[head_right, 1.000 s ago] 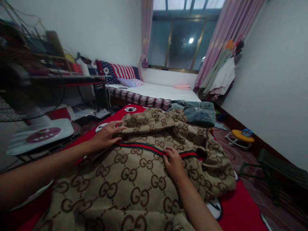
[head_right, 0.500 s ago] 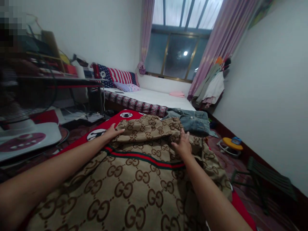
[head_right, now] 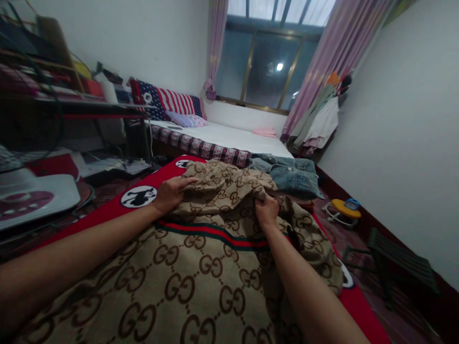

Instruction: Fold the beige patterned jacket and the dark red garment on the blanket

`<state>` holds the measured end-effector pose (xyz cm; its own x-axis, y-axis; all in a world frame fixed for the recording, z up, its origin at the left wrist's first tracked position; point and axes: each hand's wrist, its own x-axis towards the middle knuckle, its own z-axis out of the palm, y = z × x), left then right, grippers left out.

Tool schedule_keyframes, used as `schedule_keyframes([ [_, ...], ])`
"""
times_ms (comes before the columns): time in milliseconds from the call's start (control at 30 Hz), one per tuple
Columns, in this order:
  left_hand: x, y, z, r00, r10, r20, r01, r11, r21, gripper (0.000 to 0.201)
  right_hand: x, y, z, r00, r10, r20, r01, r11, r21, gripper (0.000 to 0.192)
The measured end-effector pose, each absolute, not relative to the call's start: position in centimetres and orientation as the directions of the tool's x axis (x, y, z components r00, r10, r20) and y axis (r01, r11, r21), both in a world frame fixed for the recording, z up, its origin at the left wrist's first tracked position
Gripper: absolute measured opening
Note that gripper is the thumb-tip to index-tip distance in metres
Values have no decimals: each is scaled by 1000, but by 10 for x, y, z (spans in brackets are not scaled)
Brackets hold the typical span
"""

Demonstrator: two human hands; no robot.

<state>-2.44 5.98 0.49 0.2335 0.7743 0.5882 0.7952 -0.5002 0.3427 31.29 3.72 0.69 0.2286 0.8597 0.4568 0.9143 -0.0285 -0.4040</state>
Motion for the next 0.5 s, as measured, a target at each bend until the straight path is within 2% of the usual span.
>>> schedule_keyframes([
  [100,-26,59,44,238,672,702,813,-533,235,49,314,40,37,220,664,715,899,147,-413,31],
  [167,-28,70,71,192,606,772,826,-524,206,49,317,52,58,261,593,762,893,151,-424,33],
  [200,-29,78,83,180,591,787,843,-505,186,50,318,59,67,269,601,753,885,153,-439,36],
  [233,-31,86,91,179,609,773,869,-467,167,52,320,66,74,274,642,716,874,145,-464,47],
  [300,-36,102,97,176,703,689,922,-363,135,59,322,74,79,277,760,588,855,84,-511,84],
  [333,-40,108,95,167,763,624,942,-311,129,63,322,73,77,264,817,513,857,45,-514,97],
  [367,-44,111,89,158,822,546,954,-270,130,67,320,69,72,237,862,449,868,20,-496,103],
  [433,-54,109,71,167,906,388,959,-241,150,65,314,46,57,104,926,362,906,62,-418,97],
  [500,-65,94,50,237,932,273,947,-285,150,57,305,8,37,-86,954,288,918,188,-348,80],
])
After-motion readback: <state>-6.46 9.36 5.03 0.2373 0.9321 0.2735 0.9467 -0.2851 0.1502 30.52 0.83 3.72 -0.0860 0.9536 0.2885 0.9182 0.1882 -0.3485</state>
